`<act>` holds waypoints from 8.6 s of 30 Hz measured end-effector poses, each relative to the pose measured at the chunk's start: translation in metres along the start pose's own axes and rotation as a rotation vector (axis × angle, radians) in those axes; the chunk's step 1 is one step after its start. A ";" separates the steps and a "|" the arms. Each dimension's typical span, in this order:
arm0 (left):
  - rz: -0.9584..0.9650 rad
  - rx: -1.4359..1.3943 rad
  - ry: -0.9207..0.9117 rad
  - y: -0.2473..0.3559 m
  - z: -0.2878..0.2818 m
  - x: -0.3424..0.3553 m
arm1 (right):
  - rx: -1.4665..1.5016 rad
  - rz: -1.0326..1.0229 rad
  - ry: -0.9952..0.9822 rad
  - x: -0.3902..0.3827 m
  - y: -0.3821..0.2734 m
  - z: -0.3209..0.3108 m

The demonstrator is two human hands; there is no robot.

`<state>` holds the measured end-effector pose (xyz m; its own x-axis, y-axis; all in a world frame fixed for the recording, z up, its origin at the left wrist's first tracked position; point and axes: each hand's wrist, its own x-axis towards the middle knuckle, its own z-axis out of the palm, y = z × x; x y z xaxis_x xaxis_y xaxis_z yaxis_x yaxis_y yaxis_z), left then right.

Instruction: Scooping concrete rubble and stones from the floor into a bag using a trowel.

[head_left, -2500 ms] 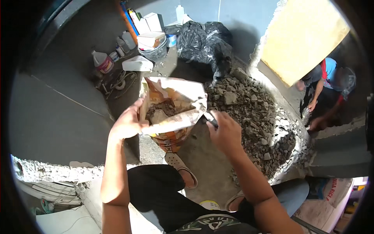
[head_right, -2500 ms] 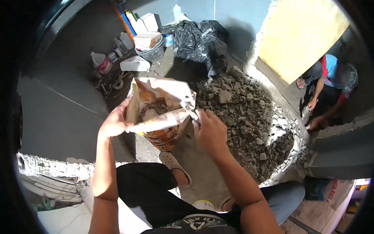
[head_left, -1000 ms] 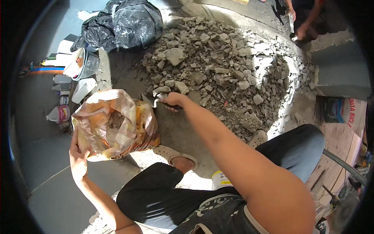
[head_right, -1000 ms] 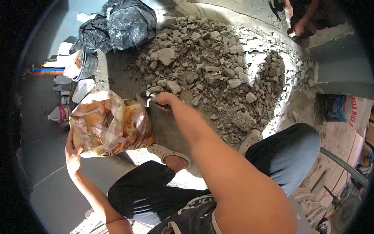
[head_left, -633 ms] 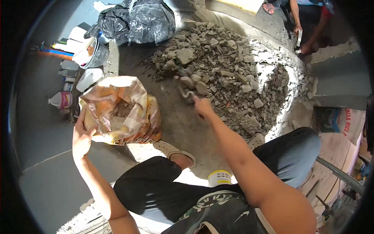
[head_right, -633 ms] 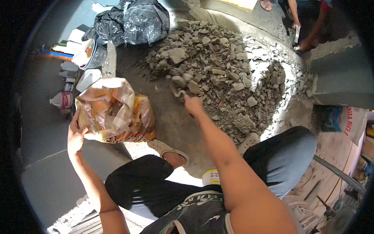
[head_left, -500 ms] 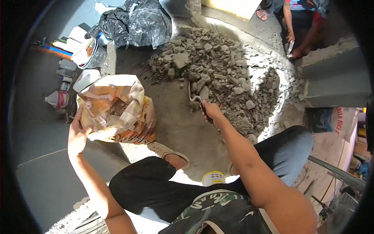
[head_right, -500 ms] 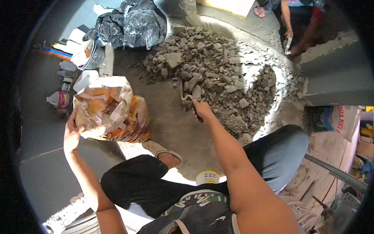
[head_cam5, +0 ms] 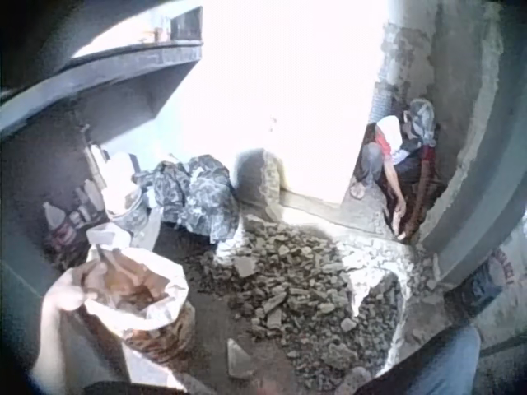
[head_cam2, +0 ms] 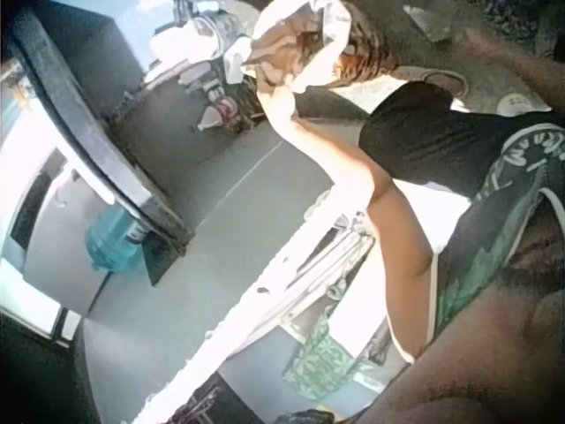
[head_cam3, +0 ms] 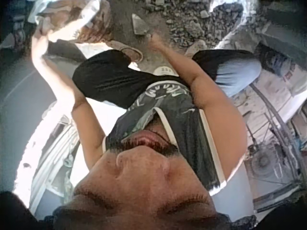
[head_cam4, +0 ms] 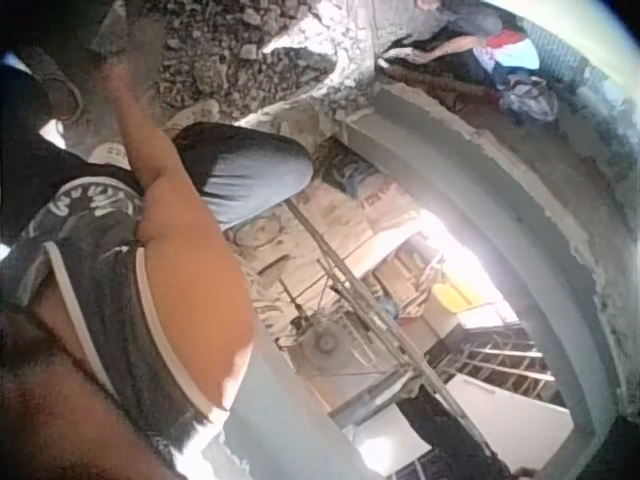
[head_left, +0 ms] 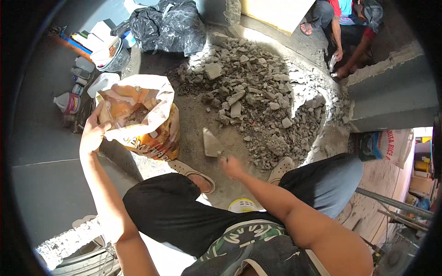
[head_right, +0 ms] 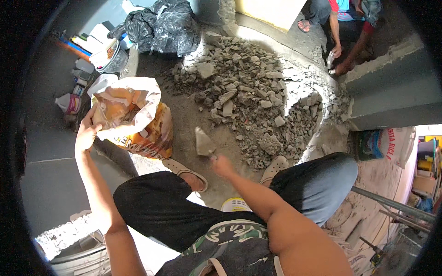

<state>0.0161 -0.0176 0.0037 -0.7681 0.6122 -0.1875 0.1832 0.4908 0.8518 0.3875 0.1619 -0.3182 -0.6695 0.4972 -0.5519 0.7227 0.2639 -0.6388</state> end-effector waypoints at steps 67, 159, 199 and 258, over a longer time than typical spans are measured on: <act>-0.032 0.114 0.106 0.011 0.006 0.003 | -0.148 0.147 0.037 0.014 0.042 -0.052; 0.024 0.067 0.037 0.007 -0.001 0.012 | 0.031 -0.057 0.265 0.172 -0.078 -0.154; 0.068 0.078 0.100 -0.002 0.001 0.009 | -0.216 0.118 0.037 -0.014 0.031 -0.045; 0.050 -0.048 0.022 -0.015 -0.013 0.008 | -0.291 -0.791 0.715 -0.039 -0.259 -0.156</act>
<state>-0.0010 -0.0279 -0.0045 -0.7722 0.6212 -0.1337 0.1926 0.4293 0.8824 0.2529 0.2030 -0.0478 -0.7748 0.4401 0.4539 0.2098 0.8563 -0.4720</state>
